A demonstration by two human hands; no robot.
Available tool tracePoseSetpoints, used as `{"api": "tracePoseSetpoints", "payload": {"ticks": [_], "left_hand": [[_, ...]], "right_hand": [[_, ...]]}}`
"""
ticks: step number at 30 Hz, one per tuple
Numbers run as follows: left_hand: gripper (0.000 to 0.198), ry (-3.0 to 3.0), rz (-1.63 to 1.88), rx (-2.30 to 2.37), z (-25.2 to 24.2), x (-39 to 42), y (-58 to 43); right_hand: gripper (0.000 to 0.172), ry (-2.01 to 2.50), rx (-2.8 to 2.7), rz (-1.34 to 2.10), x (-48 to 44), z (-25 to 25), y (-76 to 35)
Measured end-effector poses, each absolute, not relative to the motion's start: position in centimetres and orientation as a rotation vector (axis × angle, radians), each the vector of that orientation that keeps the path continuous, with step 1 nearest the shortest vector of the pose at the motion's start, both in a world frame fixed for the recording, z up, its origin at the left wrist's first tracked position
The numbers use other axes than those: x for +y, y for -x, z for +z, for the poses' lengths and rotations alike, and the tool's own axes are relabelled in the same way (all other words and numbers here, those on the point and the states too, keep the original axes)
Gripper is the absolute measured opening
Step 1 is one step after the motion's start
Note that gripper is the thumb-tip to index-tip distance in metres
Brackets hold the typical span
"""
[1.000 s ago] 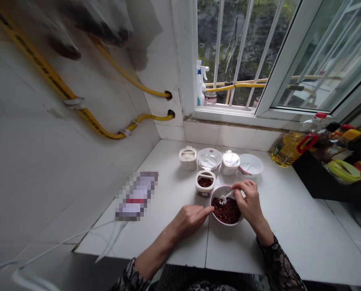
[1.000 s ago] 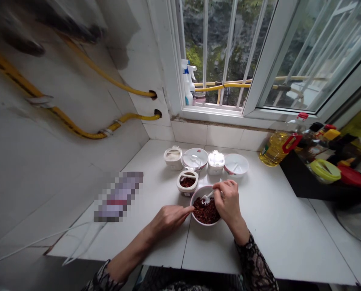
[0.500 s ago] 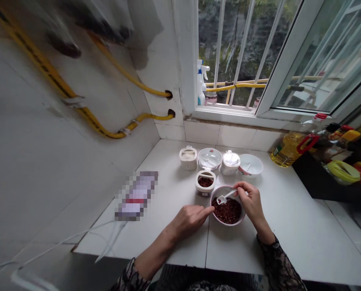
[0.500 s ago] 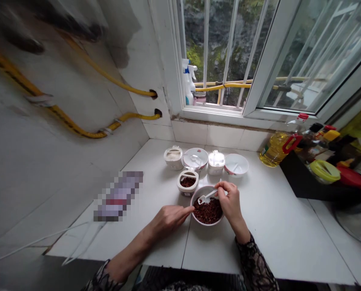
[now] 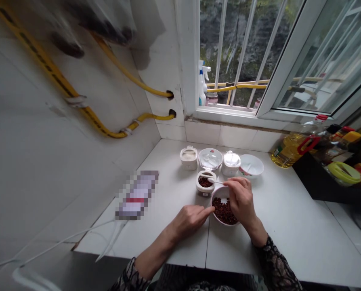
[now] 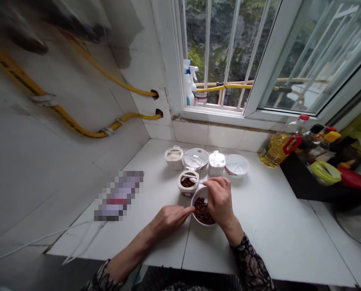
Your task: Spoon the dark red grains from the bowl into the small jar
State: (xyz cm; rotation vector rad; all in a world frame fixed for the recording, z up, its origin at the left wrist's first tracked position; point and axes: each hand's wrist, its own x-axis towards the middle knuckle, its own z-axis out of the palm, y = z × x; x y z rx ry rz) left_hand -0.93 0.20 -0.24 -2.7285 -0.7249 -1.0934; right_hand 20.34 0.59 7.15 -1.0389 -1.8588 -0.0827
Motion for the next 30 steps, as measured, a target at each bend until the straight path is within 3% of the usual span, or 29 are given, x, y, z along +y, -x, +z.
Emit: {"api": "tracePoseSetpoints", "payload": {"ticks": [8, 14, 30], "left_hand": [[0.025, 2.706, -1.140, -0.706, -0.4, 0.3, 0.8], [0.025, 2.709, -1.117, -0.712, -0.1, 0.2, 0.9], [0.026, 2.718, -1.119, -0.713, -0.2, 0.2, 0.9]], "right_hand": [[0.020, 1.246, -1.819, -0.168, 0.4, 6.5, -22.8], [0.021, 1.313, -1.970, -0.011, 0.5, 5.5, -21.8], [0.020, 1.443, -1.671, 0.204, 0.6, 5.4, -22.4]]}}
